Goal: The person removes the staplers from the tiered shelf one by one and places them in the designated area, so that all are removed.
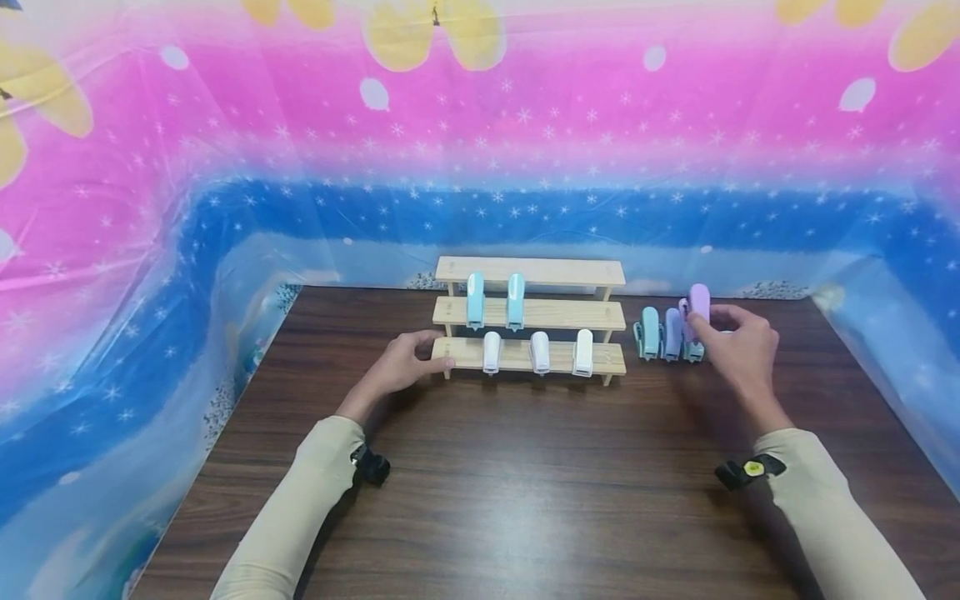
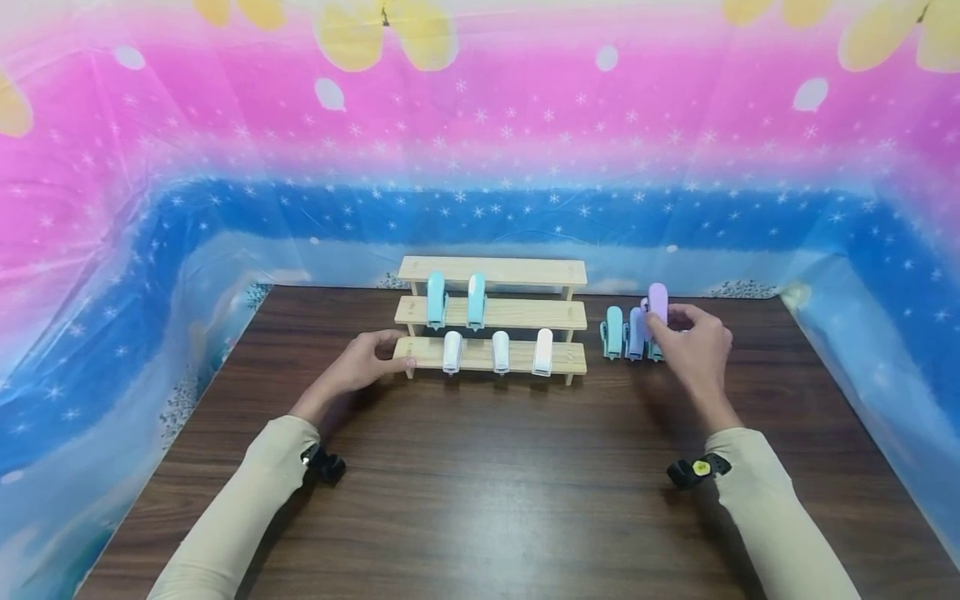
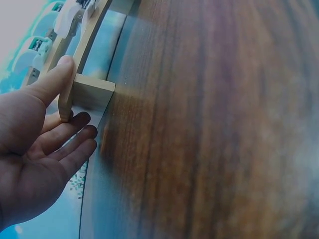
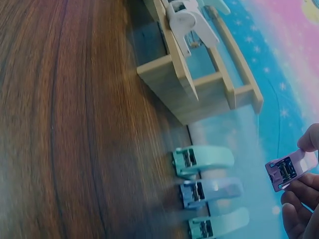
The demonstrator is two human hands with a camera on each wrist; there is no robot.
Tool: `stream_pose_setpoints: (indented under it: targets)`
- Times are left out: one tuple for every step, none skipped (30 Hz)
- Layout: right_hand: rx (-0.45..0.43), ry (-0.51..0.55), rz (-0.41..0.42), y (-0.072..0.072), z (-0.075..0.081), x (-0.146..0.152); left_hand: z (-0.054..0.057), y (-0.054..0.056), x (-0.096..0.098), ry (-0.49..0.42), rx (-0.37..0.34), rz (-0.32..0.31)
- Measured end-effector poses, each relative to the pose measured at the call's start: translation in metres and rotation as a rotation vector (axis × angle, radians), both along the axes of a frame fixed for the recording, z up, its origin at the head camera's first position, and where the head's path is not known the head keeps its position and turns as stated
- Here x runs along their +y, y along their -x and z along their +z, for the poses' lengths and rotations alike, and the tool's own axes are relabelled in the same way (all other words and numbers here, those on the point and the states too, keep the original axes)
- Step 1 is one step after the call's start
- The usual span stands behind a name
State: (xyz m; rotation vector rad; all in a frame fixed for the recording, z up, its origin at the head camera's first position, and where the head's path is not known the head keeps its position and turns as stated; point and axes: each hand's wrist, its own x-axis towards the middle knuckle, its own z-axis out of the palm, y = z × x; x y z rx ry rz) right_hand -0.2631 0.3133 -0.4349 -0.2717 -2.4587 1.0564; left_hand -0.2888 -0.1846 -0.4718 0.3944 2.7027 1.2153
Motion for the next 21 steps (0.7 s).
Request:
stream_pose_setpoints:
  targets:
    - [-0.006, 0.002, -0.006, 0.000, -0.001, 0.002, 0.000, 0.000, 0.000, -0.001, -0.001, 0.000]
    - [-0.009, 0.005, -0.010, 0.000, -0.002, 0.005, 0.000, 0.000, 0.000, -0.003, -0.003, 0.002]
    - [-0.013, 0.008, -0.014, 0.001, -0.002, 0.007, -0.001, 0.000, 0.000, -0.004, -0.005, 0.004]
    - [-0.018, 0.014, -0.018, 0.001, -0.003, 0.009, -0.001, 0.000, 0.000, -0.005, -0.006, 0.006]
    - [-0.019, 0.016, -0.024, 0.000, -0.003, 0.011, -0.001, 0.000, 0.000, -0.007, -0.008, 0.006]
    - [-0.023, 0.018, -0.030, 0.000, -0.004, 0.013, -0.002, 0.000, 0.000, -0.011, -0.010, 0.007]
    - [-0.027, 0.024, -0.034, 0.000, -0.004, 0.014, -0.002, 0.000, 0.000, -0.012, -0.010, 0.006]
    - [-0.035, 0.027, -0.039, -0.001, -0.004, 0.016, -0.002, 0.000, 0.000, -0.014, -0.008, 0.004]
    - [-0.042, 0.031, -0.044, -0.001, -0.004, 0.018, -0.002, 0.001, 0.000, -0.014, -0.005, 0.001]
    - [-0.048, 0.034, -0.047, -0.001, -0.004, 0.020, -0.002, 0.001, 0.000, -0.015, -0.003, -0.001]
    - [-0.050, 0.032, -0.050, -0.002, -0.004, 0.022, -0.002, 0.001, 0.000, -0.016, -0.001, -0.002]
    - [-0.053, 0.031, -0.051, -0.002, -0.005, 0.024, -0.003, 0.001, -0.001, -0.016, 0.002, -0.004]
    - [-0.052, 0.029, -0.050, -0.002, -0.005, 0.026, -0.003, 0.001, -0.001, -0.015, 0.005, -0.005]
    - [-0.051, 0.025, -0.051, -0.002, -0.006, 0.027, -0.003, 0.001, -0.001, -0.013, 0.007, -0.005]
    - [-0.048, 0.023, -0.051, -0.002, -0.006, 0.029, -0.003, 0.001, -0.001, -0.014, 0.005, -0.002]
    - [-0.048, 0.021, -0.052, -0.002, -0.007, 0.031, -0.003, 0.001, -0.001, -0.014, 0.005, 0.000]
    - [-0.047, 0.018, -0.056, -0.002, -0.007, 0.032, -0.003, 0.001, -0.001, -0.014, 0.004, 0.000]
    - [-0.048, 0.020, -0.060, -0.002, -0.008, 0.034, -0.003, 0.001, -0.001, -0.014, 0.002, 0.001]
    - [-0.052, 0.024, -0.065, -0.001, -0.009, 0.036, -0.003, 0.000, -0.001, -0.015, 0.000, 0.003]
    - [-0.059, 0.031, -0.073, -0.001, -0.009, 0.037, -0.003, 0.000, -0.001, -0.016, -0.002, 0.005]
    - [-0.065, 0.037, -0.082, 0.000, -0.009, 0.039, -0.003, 0.000, -0.001, -0.018, -0.004, 0.007]
